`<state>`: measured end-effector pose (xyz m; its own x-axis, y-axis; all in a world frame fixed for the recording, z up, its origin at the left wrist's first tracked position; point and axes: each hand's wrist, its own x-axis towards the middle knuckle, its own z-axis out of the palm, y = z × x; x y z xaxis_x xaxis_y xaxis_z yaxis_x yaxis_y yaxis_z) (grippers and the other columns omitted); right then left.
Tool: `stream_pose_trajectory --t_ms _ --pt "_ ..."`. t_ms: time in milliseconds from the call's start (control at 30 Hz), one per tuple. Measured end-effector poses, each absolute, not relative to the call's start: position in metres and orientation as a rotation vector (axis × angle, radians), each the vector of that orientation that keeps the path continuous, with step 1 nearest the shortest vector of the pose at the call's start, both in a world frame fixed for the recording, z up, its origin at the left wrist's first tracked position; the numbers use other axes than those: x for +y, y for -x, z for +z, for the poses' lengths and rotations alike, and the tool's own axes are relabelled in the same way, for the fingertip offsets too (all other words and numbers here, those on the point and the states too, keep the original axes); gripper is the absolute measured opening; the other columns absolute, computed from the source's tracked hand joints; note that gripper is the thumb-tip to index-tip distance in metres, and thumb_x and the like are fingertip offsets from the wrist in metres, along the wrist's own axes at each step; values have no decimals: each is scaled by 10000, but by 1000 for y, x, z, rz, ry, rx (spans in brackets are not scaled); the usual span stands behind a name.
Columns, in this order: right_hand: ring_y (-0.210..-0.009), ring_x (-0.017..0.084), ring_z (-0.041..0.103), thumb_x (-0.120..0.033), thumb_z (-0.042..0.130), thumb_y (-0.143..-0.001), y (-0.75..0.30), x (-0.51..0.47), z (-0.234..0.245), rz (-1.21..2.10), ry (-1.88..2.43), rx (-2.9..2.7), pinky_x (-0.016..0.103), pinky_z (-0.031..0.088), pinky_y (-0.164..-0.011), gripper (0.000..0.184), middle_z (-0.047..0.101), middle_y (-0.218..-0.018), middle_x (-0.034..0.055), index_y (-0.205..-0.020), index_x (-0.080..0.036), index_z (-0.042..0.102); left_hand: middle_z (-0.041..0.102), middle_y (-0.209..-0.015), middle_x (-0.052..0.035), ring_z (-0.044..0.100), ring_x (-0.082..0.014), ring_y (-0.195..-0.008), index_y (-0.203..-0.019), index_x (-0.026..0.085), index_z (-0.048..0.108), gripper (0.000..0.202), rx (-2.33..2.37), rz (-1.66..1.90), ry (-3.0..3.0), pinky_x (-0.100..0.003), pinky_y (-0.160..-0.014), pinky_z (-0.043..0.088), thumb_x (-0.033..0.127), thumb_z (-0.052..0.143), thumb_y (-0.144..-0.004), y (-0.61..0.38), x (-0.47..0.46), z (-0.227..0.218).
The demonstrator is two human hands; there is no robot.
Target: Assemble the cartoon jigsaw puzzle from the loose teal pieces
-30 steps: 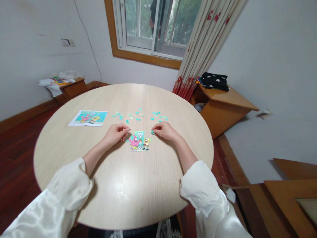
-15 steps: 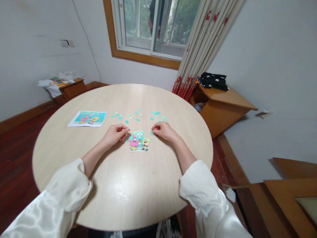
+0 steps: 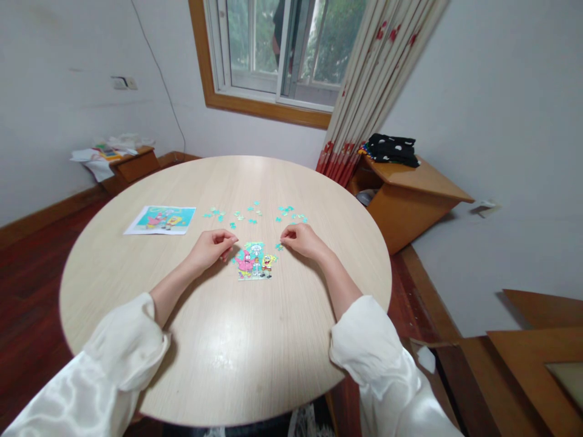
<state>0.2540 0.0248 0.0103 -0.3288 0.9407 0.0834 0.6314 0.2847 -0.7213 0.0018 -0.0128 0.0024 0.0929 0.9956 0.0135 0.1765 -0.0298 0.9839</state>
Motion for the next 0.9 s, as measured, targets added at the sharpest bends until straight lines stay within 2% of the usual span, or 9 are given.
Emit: stream_pose_trajectory --t_ms 100,233,467,733,833,900 --pt "-622 116 532 -166 696 -706 -254 23 12 893 1384 -2088 256 412 -624 46 616 -639 24 -686 -131 673 452 -392 54 413 -85 -370 -675 159 599 161 1261 1065 -1407 -209 -407 319 310 655 -691 -2 -13 3" --pt "-627 109 523 -153 762 -637 -253 23 13 935 1393 -2126 252 411 -622 122 587 -653 2 -716 -123 674 465 -408 53 417 -83 -374 -681 159 596 185 1251 1071 -1420 -208 -412 326 329 670 -682 -1 -13 3" --pt "-650 109 539 -108 719 -680 -252 23 13 892 1406 -2189 247 420 -640 66 611 -686 18 -739 -116 692 458 -409 55 418 -80 -370 -687 157 593 186 1256 1082 -1408 -210 -409 333 324 674 -688 0 -12 0" --pt "-666 104 561 -69 667 -726 -253 24 14 874 1397 -2262 236 439 -658 117 673 -750 47 -829 -96 716 470 -410 52 416 -86 -371 -682 162 596 201 1314 1114 -1491 -208 -404 329 359 630 -703 1 -11 -3" --pt "-683 111 571 -58 654 -725 -253 24 14 862 1388 -2282 235 437 -660 142 689 -776 59 -843 -94 723 518 -480 35 469 -108 -424 -689 170 592 209 1368 1158 -1612 -227 -436 380 377 594 -716 -1 -12 -5" --pt "-690 112 571 -43 636 -722 -253 24 14 839 1379 -2300 233 431 -660 163 695 -787 62 -845 -97 727 589 -591 -4 551 -142 -535 -703 171 597 211 1391 1197 -1773 -265 -528 458 377 568 -738 -5 -14 -7"
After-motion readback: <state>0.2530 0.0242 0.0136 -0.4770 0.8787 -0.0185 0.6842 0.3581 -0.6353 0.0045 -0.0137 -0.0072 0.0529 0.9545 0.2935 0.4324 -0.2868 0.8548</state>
